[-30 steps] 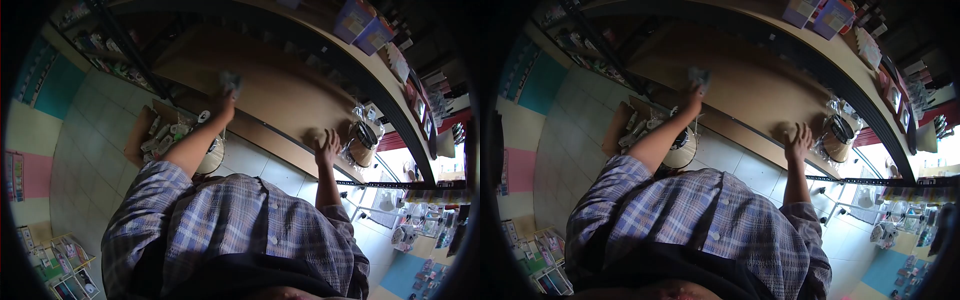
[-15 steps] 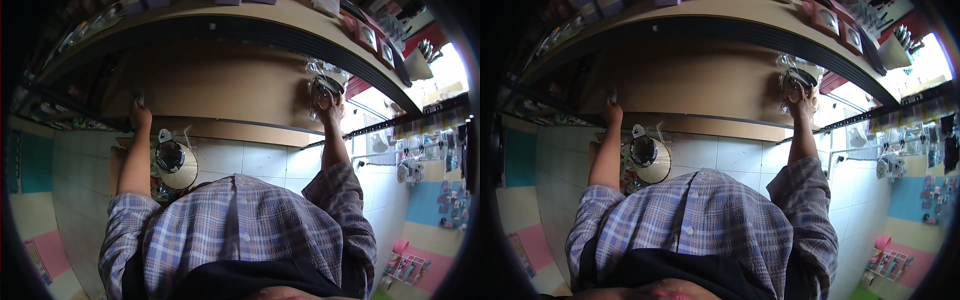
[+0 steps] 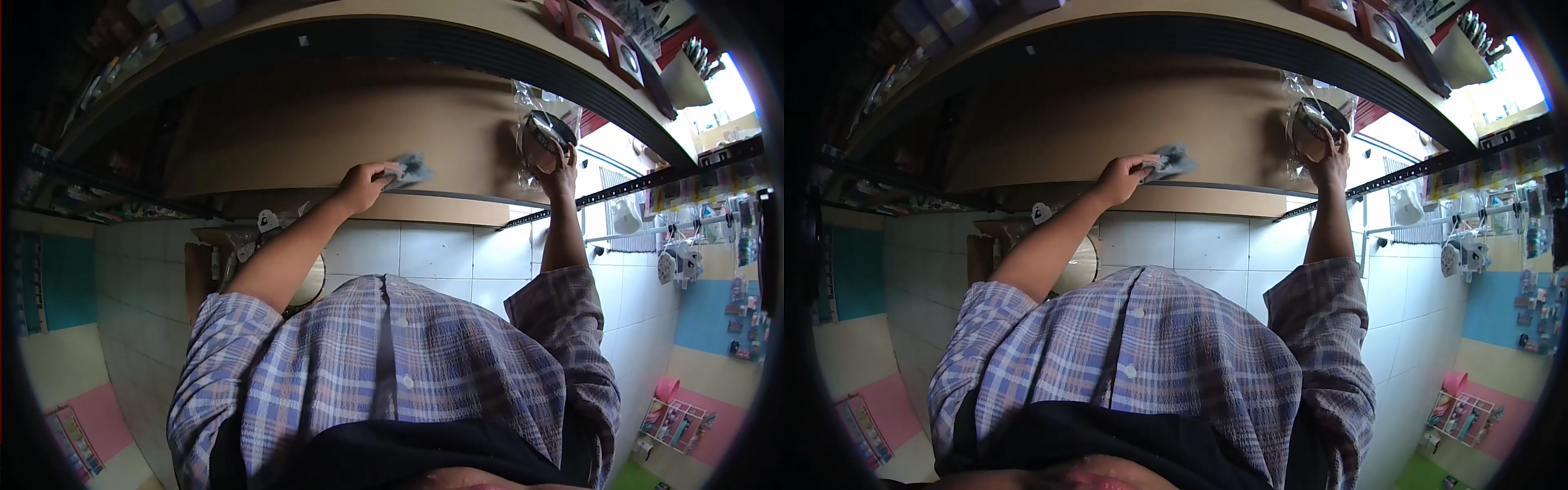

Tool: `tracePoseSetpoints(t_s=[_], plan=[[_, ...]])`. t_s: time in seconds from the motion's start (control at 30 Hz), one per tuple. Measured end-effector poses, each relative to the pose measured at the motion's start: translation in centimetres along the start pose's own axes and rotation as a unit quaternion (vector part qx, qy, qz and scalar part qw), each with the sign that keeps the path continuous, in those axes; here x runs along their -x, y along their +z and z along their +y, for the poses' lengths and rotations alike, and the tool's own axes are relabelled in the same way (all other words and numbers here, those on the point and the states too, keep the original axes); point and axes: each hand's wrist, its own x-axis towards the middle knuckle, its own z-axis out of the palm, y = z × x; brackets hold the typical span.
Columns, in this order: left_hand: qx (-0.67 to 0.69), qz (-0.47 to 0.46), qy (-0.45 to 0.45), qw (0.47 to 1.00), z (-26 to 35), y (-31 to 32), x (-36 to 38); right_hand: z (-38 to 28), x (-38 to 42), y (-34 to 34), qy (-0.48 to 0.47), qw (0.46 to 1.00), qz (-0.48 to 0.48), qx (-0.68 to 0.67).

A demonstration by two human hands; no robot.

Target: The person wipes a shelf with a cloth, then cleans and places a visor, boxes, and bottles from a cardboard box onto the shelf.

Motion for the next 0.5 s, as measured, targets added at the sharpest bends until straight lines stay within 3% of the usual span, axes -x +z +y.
tracePoseSetpoints(t_s=[0.03,0.1,0.17,0.23,0.3,0.33,0.37,0.4,0.43,0.47,0.5], plan=[[0.06,-0.024,-0.044,0.997,0.4,0.0,-0.4,0.4,0.2,-0.1,0.005,1.0,0.001,-0.001],[0.174,0.07,-0.118,0.975,0.2,-1.8,-0.9,0.3,1.0,-0.9,-0.065,0.994,0.086,0.017],[0.15,0.276,-0.121,0.942,-3.0,-5.6,-2.6,-0.3,2.5,-1.6,-0.066,0.993,0.1,0.02],[-0.133,0.347,-0.196,0.907,-4.5,-11.8,-3.4,-0.4,4.0,-1.8,-0.038,0.994,0.107,0.005],[-0.293,0.458,-0.197,0.816,-9.2,-15.3,-4.4,-0.3,6.0,-1.0,-0.006,0.993,0.115,-0.021],[-0.292,0.456,-0.195,0.818,-9.9,-15.3,-4.8,0.0,7.1,-0.1,-0.002,0.993,0.119,-0.027],[-0.3,0.418,-0.251,0.82,-10.4,-15.1,-5.2,0.0,8.0,0.5,0.002,0.992,0.124,-0.034],[-0.308,0.377,-0.306,0.818,-11.3,-14.7,-5.5,-0.5,9.1,0.8,0.005,0.995,0.097,-0.016],[-0.308,0.374,-0.305,0.82,-12.6,-12.1,-6.6,-1.1,10.1,1.1,0.007,0.998,0.069,0.001],[-0.091,0.438,-0.192,0.873,-14.3,-7.4,-8.5,-1.5,11.0,1.9,-0.018,0.997,0.067,0.024],[0.132,0.474,-0.069,0.868,-14.5,-2.8,-9.8,-2.1,11.7,2.3,-0.039,0.997,0.066,0.024]])
